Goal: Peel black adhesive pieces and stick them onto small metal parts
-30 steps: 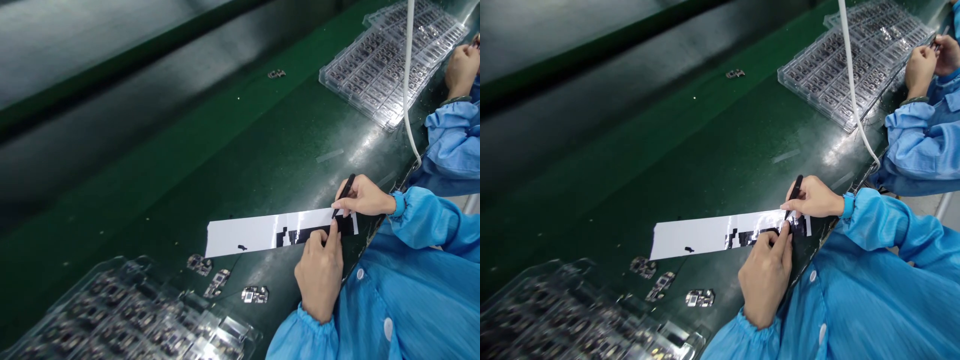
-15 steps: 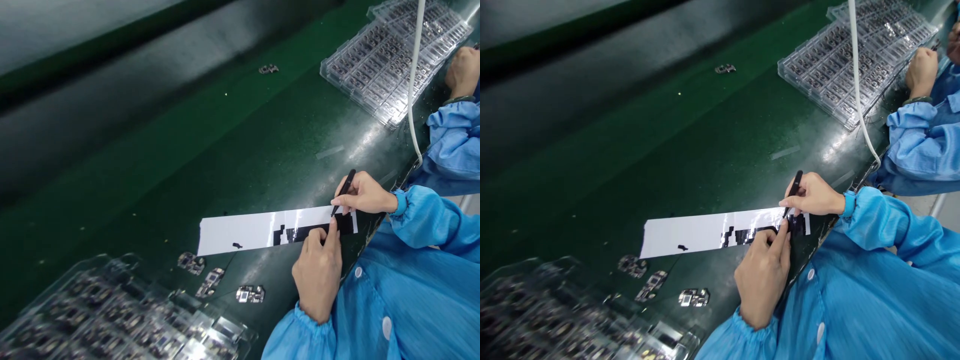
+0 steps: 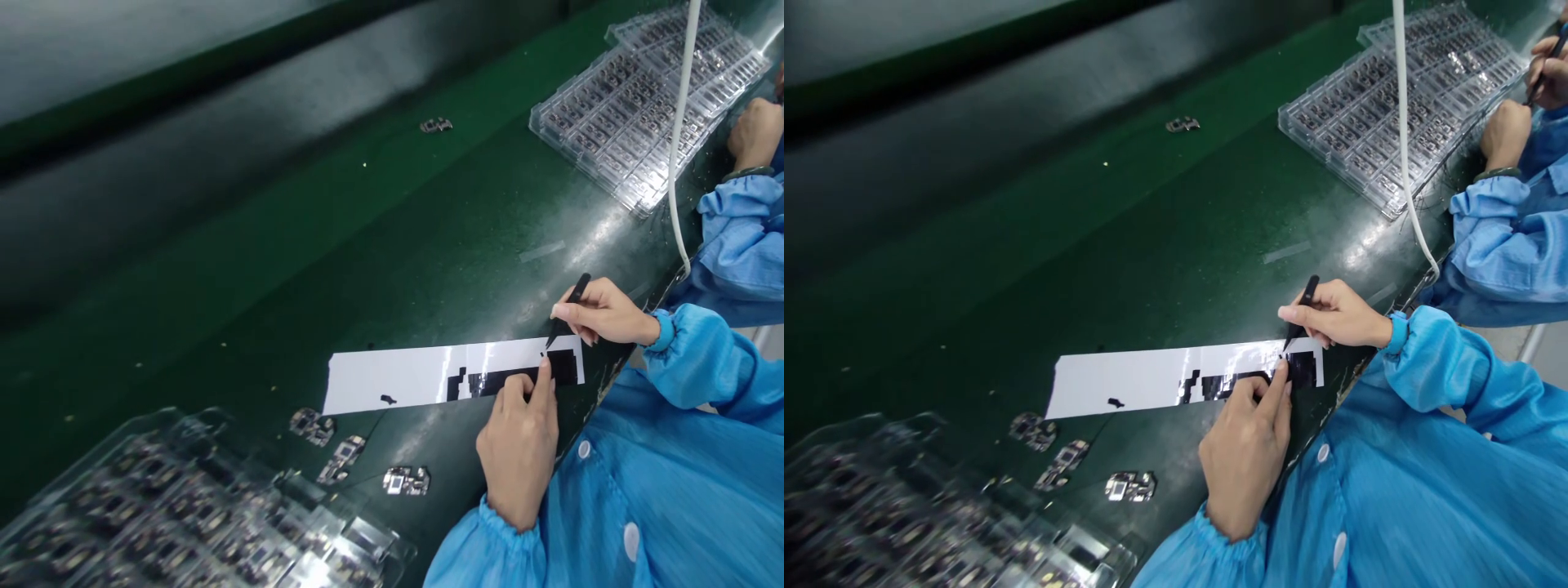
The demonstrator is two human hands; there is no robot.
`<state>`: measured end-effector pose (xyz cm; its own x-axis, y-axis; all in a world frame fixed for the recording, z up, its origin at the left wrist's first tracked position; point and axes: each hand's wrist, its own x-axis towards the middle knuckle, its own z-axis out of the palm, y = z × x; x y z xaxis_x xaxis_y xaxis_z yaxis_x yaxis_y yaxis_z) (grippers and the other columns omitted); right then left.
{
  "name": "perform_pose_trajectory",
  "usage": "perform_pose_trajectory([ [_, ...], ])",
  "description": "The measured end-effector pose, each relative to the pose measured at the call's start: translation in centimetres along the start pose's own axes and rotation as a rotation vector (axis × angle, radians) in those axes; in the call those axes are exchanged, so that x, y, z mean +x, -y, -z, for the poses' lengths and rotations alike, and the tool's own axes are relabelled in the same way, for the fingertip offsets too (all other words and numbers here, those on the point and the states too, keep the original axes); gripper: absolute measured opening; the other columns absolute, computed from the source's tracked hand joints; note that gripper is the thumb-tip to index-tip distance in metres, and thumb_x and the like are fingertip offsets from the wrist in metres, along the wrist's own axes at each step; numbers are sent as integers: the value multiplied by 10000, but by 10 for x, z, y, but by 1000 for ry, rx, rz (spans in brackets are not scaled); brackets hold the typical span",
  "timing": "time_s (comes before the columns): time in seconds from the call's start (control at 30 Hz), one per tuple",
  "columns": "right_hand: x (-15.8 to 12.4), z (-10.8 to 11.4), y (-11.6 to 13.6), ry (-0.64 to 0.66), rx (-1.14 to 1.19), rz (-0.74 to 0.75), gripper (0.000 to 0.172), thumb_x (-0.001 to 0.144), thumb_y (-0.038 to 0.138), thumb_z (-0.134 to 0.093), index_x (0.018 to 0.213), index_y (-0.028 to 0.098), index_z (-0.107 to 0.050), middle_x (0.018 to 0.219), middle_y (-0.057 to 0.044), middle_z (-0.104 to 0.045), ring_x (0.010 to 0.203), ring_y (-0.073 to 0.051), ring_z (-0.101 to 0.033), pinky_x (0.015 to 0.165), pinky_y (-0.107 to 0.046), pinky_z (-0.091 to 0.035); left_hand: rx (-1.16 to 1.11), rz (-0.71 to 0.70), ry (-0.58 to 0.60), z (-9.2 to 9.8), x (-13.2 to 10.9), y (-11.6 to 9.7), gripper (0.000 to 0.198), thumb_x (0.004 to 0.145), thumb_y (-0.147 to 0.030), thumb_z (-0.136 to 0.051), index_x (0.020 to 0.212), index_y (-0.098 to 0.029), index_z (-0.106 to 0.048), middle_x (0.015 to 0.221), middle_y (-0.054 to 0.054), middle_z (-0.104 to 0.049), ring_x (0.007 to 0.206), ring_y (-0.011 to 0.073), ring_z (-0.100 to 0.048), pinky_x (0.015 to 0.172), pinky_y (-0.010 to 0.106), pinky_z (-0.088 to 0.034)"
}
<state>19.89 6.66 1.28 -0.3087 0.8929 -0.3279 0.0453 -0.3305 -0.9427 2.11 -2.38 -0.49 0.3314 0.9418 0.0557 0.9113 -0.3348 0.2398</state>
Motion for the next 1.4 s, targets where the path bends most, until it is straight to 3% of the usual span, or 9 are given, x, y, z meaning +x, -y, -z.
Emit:
perform_pose_trajectory([
  [0.1,-3,7,6,80,26,-15,282,786,387,-630,769,109,-590,459,39,-561,355,-63,-509,326,-144,-403,-70,-11,-62,0,-1,3,284,899,-218,-497,1147,-202,-635,763,16,-582,616,128,-564,469,232,-359],
  [0.27,-13,10,14,305,0,-110,200,775,292,-642,788,97,-605,494,19,-600,416,-70,-563,392,-141,-454,-399,-26,-213,7,-7,0,348,883,-270,-548,1193,-111,-560,988,99,-662,813,156,-645,654,222,-497],
  [0.37,-18,2,13,447,-2,-148,198,762,279,-654,804,86,-630,497,23,-595,413,-58,-550,406,-137,-460,-492,-87,-240,9,-10,-8,264,889,-186,-533,1138,-110,-579,904,69,-697,759,128,-656,692,201,-505],
  [0.53,-22,-12,12,249,3,-159,276,718,342,-711,793,84,-648,556,-4,-621,487,-90,-605,419,-158,-493,-329,-77,-398,2,-7,-10,198,841,-75,-576,1032,-93,-620,858,67,-710,736,129,-661,750,216,-500],
  [0.67,-13,-4,14,204,0,-156,306,667,346,-754,781,80,-656,633,-50,-683,537,-128,-657,500,-220,-558,-263,-46,-366,-3,-5,-7,183,858,-140,-573,1021,-84,-634,898,84,-699,773,151,-658,734,241,-496],
  [0.8,8,10,12,124,-36,-105,324,609,342,-789,748,102,-622,604,-30,-680,575,-160,-685,493,-224,-557,-101,17,-252,-4,-4,-10,234,884,-237,-545,1077,-149,-643,840,38,-661,652,140,-614,547,251,-438],
  [1.0,21,12,8,179,-96,-127,319,624,364,-773,729,108,-614,563,-13,-660,533,-130,-661,467,-199,-531,2,88,-86,-3,-1,-14,294,921,-290,-464,1135,-186,-636,825,35,-608,650,136,-583,481,240,-369],
  [1.4,22,11,11,221,-101,-159,306,630,352,-771,705,107,-603,562,-7,-645,549,-139,-664,462,-198,-509,25,56,-100,-2,1,-11,279,923,-288,-469,1099,-183,-659,775,18,-590,596,114,-551,483,246,-335],
])
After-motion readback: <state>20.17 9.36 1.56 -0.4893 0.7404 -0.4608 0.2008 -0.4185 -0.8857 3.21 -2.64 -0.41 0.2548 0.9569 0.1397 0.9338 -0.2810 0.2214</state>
